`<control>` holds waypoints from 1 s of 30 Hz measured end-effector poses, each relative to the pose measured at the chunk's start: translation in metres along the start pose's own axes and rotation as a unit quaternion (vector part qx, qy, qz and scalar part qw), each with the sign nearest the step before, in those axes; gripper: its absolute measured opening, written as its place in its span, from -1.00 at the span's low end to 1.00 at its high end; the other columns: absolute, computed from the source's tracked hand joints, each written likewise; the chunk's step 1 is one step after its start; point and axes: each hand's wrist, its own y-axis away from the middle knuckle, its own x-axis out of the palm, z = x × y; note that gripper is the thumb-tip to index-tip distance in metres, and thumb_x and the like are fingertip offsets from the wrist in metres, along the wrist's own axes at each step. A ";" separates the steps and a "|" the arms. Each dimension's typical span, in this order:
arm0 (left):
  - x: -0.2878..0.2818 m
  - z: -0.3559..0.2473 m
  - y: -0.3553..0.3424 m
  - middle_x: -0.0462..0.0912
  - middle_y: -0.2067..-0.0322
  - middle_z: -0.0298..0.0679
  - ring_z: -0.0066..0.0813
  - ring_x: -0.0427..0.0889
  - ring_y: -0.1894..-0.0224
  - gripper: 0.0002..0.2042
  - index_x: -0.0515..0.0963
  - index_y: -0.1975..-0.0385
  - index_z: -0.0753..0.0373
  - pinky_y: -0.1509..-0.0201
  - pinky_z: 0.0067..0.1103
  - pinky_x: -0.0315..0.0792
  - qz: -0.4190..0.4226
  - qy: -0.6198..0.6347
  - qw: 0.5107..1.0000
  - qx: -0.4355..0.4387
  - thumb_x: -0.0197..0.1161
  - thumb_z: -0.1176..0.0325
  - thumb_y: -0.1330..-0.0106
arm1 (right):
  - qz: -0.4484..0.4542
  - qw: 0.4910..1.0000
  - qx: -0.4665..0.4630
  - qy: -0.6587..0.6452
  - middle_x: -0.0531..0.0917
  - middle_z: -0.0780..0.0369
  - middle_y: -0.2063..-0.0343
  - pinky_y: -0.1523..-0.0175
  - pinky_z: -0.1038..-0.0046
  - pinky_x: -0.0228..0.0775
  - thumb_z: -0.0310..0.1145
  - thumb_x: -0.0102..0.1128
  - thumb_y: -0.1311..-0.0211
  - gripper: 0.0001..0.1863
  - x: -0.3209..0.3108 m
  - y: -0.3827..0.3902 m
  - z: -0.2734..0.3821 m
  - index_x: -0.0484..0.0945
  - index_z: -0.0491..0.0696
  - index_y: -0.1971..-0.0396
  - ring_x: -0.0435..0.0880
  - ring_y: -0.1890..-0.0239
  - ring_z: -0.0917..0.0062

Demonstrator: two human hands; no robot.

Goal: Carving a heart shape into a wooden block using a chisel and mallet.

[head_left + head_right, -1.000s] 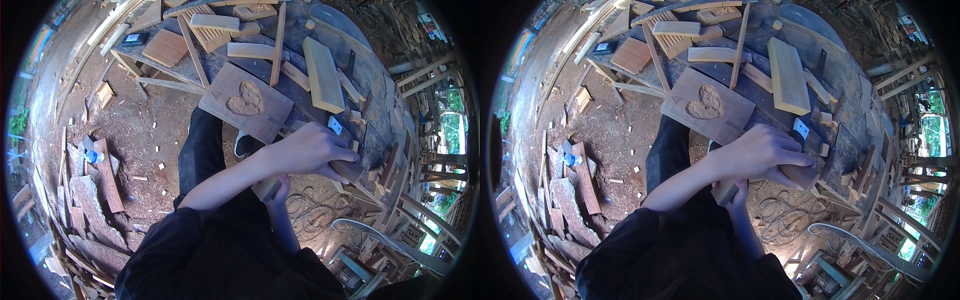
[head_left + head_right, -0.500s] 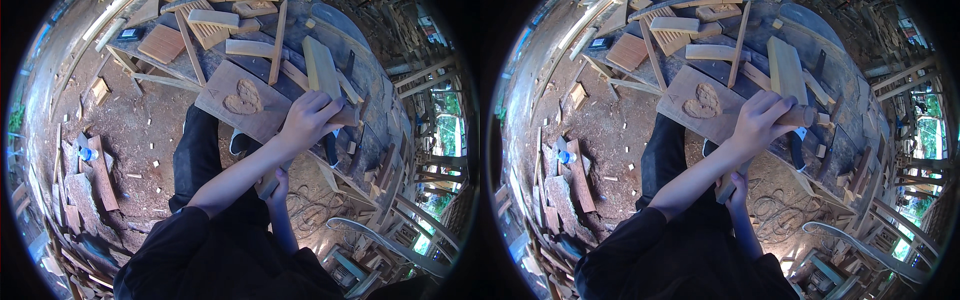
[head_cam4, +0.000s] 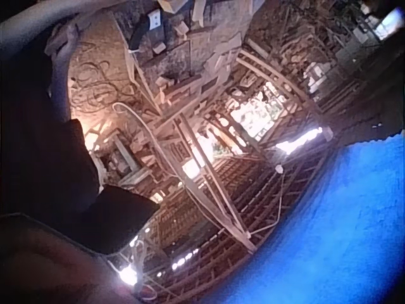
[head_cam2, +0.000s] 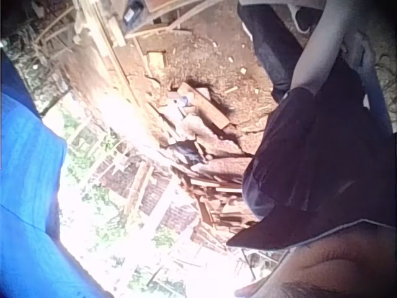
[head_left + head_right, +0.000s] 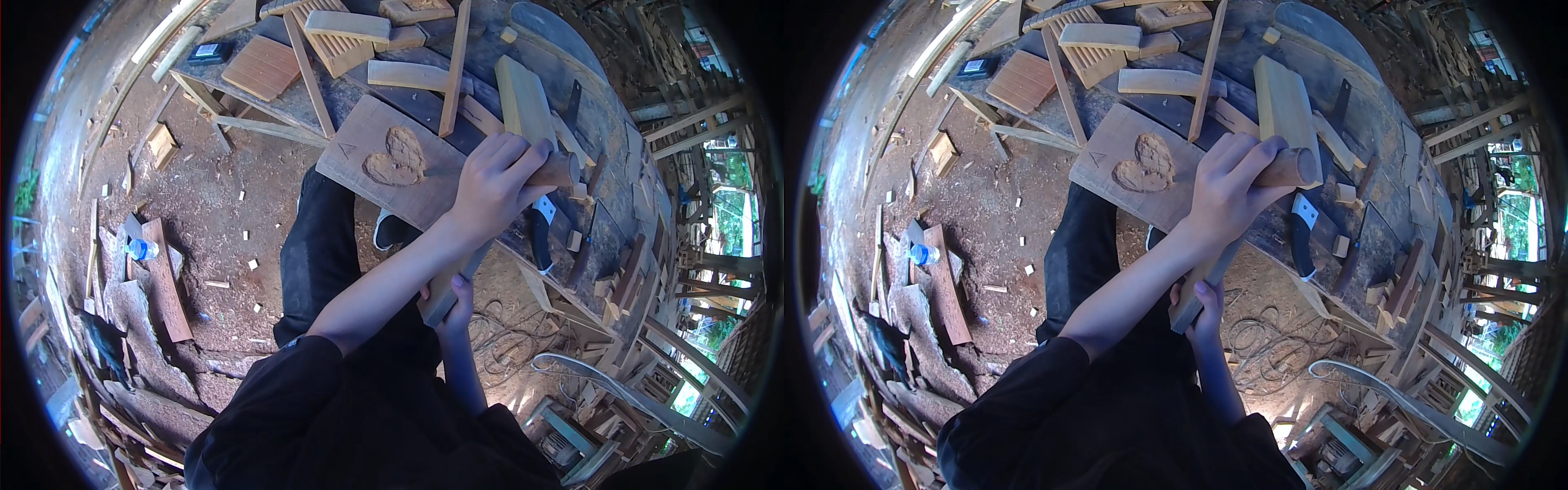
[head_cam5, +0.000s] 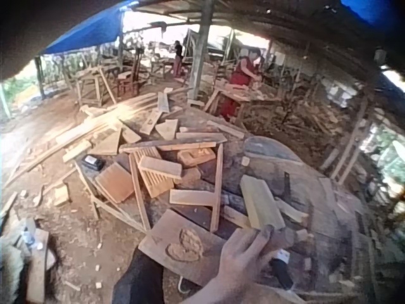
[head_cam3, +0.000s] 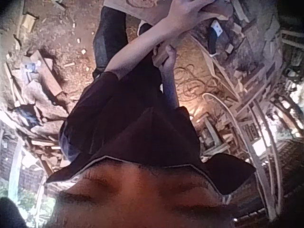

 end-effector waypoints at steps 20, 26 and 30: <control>0.009 0.010 -0.009 0.58 0.41 -0.16 -0.14 0.58 0.37 -0.53 0.60 0.12 0.29 0.29 -0.37 0.44 -0.046 -0.004 0.999 -0.016 0.59 0.32 0.07 | -0.089 0.843 -0.362 0.388 0.60 0.19 0.33 0.46 0.59 0.37 0.04 0.31 -0.10 -0.29 0.010 -0.039 0.171 0.43 -0.20 -0.10 0.59 0.44 0.61; 0.023 0.006 -0.005 0.58 0.43 -0.16 -0.10 0.58 0.38 -0.51 0.59 0.13 0.30 0.30 -0.36 0.44 -0.015 -0.008 1.000 -0.001 0.60 0.32 0.11 | 0.039 0.871 -0.391 0.295 0.58 0.26 0.28 0.39 0.65 0.36 -0.09 0.27 -0.20 -0.52 0.047 -0.053 0.254 0.47 -0.06 -0.03 0.58 0.38 0.62; 0.020 0.008 -0.001 0.60 0.42 -0.16 -0.10 0.61 0.37 -0.51 0.61 0.14 0.30 0.29 -0.35 0.44 -0.014 -0.018 1.000 -0.011 0.60 0.34 0.14 | 0.072 0.846 -0.297 0.437 0.59 0.19 0.18 0.39 0.69 0.34 -0.11 0.28 -0.20 -0.28 0.072 -0.054 0.281 0.35 -0.06 -0.34 0.55 0.36 0.66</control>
